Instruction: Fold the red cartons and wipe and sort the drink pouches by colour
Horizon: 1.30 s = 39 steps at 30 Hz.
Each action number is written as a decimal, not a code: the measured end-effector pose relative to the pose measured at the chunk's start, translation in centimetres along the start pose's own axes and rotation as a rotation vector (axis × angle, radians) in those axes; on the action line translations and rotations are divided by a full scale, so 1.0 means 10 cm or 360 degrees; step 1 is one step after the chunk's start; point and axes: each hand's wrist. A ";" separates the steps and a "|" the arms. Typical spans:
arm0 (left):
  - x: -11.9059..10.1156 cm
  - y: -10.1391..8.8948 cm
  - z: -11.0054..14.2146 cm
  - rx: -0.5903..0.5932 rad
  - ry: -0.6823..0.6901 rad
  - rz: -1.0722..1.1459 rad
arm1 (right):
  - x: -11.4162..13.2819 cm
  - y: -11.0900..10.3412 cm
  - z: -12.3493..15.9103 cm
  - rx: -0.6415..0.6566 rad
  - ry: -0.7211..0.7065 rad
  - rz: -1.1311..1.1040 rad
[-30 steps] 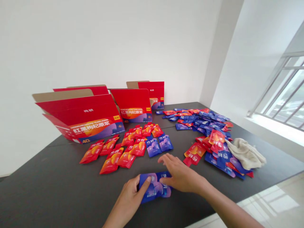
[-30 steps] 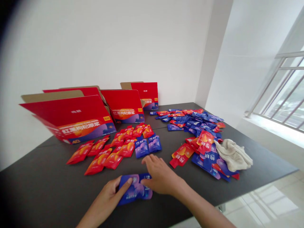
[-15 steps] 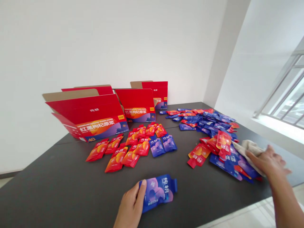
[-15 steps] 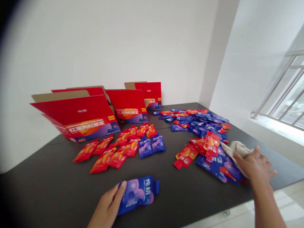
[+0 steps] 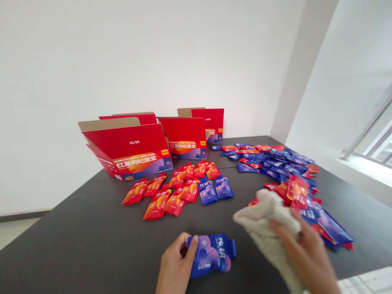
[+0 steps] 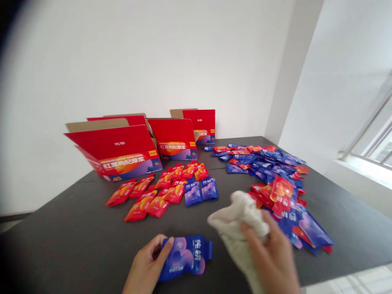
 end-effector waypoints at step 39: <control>-0.04 -0.10 0.25 0.0256 0.0018 -0.0776 | 0.39 1.23 0.53 0.0284 -0.0354 0.1038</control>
Point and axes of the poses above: each hand's wrist, its own z-axis away from the middle knuckle, its own y-axis out of the palm, x = y × z, and after that the axes turned 1 degree about z, right-handed
